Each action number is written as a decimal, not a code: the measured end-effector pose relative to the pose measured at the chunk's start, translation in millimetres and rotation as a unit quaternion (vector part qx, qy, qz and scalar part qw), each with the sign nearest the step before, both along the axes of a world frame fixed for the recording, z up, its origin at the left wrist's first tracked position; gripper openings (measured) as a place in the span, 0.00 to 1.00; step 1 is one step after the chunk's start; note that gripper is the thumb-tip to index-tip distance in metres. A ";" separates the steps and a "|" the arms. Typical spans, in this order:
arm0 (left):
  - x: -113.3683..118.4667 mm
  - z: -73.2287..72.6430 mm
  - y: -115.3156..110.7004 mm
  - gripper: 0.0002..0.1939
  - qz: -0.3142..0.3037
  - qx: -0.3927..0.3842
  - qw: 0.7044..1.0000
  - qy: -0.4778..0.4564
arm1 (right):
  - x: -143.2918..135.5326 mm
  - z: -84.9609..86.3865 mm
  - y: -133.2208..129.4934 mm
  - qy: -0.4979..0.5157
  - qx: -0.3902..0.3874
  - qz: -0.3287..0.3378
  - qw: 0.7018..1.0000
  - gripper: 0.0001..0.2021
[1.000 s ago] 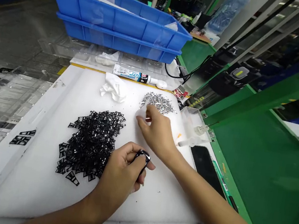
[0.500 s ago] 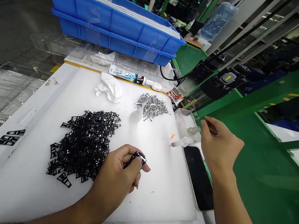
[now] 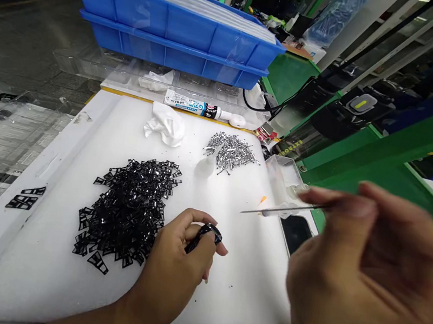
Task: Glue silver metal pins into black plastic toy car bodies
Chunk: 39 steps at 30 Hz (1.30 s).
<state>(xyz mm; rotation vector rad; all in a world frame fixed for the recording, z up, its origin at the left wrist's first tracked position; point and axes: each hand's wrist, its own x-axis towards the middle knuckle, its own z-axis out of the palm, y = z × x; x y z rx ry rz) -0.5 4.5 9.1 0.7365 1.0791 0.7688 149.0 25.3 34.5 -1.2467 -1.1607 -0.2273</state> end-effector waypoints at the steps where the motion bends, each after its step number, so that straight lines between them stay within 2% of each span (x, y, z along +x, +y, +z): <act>1: 0.2 0.2 0.4 0.08 0.002 -0.003 1.000 -0.002 | -13.5 -3.0 -3.2 -0.013 0.030 0.026 0.999 0.10; 3: 0.3 -0.9 0.7 0.09 0.007 -0.002 1.000 -0.008 | -27.4 -12.2 -7.5 -0.028 0.034 0.071 0.996 0.14; 5: 0.1 -3.2 0.5 0.10 0.015 0.001 1.000 -0.013 | -27.8 -21.8 -9.2 -0.039 0.011 0.106 0.993 0.20; 9: -0.7 -6.1 -0.1 0.09 0.018 0.002 1.000 -0.012 | -20.5 -29.9 -7.6 -0.042 0.003 0.097 0.994 0.19; 21: -1.0 -3.3 -0.5 0.07 0.029 -0.002 0.999 -0.019 | -16.3 -17.5 -10.8 -0.025 -0.019 0.047 0.998 0.11; 31: -1.8 -3.0 0.4 0.06 0.036 -0.004 0.999 -0.026 | -17.2 -22.8 -10.3 -0.056 -0.017 0.085 0.995 0.14; 37: -1.3 -1.1 -0.2 0.06 0.036 0.003 0.999 -0.032 | -20.3 -17.9 -11.4 -0.053 -0.005 0.033 0.998 0.08; 39: -0.7 -0.7 -0.2 0.06 0.035 0.004 0.999 -0.031 | -15.4 -12.8 -19.1 -0.052 -0.029 0.033 0.998 0.09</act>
